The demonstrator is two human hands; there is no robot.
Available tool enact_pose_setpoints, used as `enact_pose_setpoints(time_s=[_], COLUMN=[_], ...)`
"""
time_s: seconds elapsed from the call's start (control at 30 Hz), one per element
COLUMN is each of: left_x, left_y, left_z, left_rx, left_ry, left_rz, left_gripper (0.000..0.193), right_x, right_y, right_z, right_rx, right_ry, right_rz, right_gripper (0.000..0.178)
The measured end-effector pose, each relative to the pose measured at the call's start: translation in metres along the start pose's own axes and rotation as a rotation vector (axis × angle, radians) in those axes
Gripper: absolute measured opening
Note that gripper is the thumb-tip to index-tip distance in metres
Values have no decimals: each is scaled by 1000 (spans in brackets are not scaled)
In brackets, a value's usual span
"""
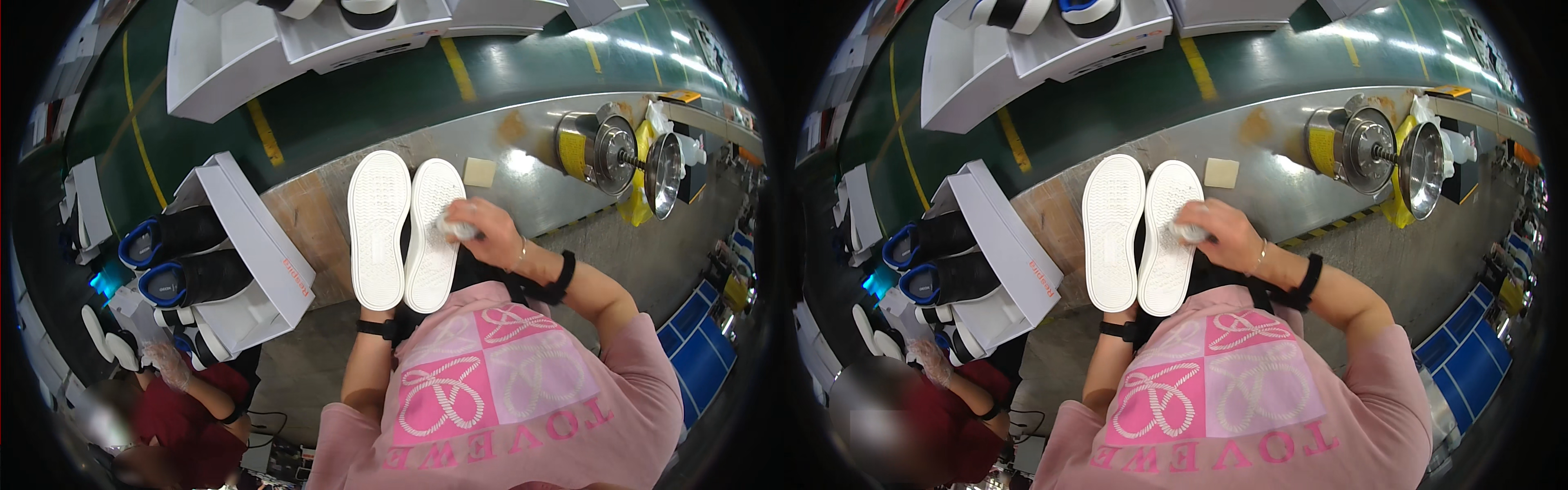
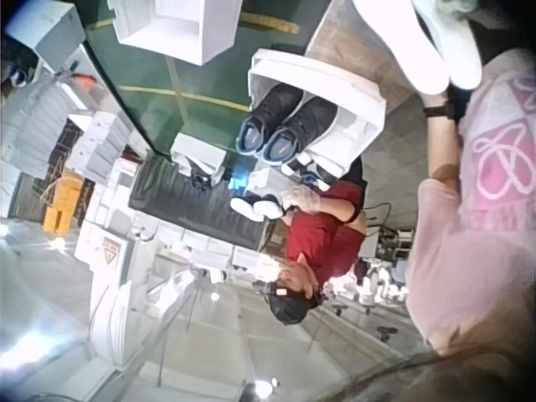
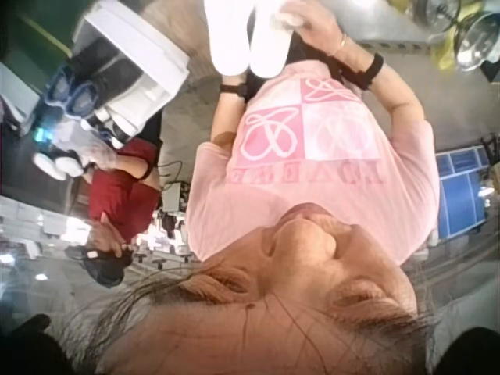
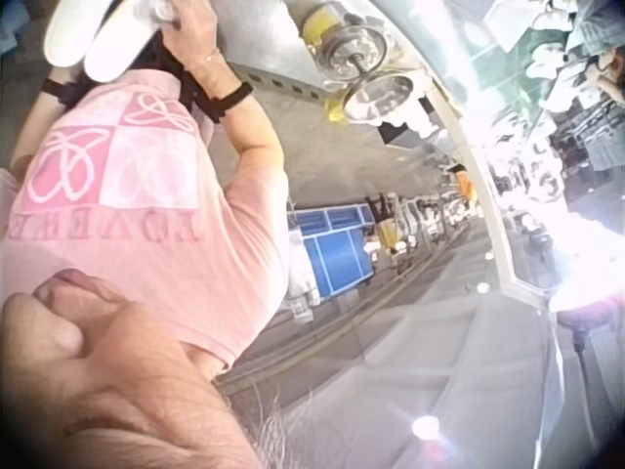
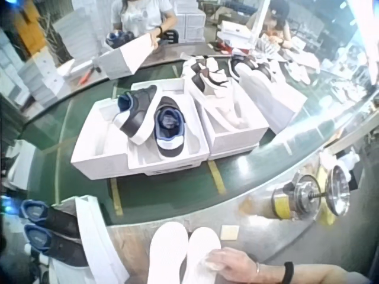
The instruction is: The worker inspects the soles of shoes and wipes them with a cleaning cloth before placing them into boxes on a conveyor belt.
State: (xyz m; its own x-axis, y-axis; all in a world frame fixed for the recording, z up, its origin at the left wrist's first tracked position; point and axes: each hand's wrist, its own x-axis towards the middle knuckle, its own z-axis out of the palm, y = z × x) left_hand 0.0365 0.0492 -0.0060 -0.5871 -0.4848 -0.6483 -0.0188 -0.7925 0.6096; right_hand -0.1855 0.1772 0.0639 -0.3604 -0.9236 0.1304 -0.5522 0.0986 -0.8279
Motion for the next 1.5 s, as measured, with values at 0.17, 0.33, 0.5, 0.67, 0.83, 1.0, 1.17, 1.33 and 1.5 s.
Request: enact_pose_setpoints(time_s=[0.17, 0.33, 0.5, 0.67, 0.83, 1.0, 1.17, 1.33, 1.5], left_x=[-3, -9, -8, 2, -14, -9, -23, -13, -11], left_y=[-3, -4, -3, 1, 0, 6, -2, 7, 7], left_z=[8, 11, 15, 19, 17, 24, 22, 29, 25], left_rx=[-24, -47, -70, -93, -106, -132, -167, -237, -308], left_ry=[-26, -34, -43, -36, -18, 12, 53, 81, 106], left_rz=[-54, -73, -112, -118, -93, -73, -45, -65, -85], left_gripper=[44, 44, 44, 44, 44, 44, 45, 45, 45], right_x=[38, -9, 8, 46, -8, 58, 40, 67, 73], right_y=[33, 30, 33, 29, 13, 48, 2, 41, 28], right_z=[14, 3, 4, 8, 0, 9, 23, 22, 22], right_rx=[49, -106, 59, 174, 125, 35, 71, -25, -5], right_ry=[321, 336, 304, 290, 126, 265, 13, 256, 197], right_rz=[392, 166, 232, 404, 41, 222, -57, -11, 39], right_gripper=[35, 31, 31, 33, 46, 40, 41, 42, 45])
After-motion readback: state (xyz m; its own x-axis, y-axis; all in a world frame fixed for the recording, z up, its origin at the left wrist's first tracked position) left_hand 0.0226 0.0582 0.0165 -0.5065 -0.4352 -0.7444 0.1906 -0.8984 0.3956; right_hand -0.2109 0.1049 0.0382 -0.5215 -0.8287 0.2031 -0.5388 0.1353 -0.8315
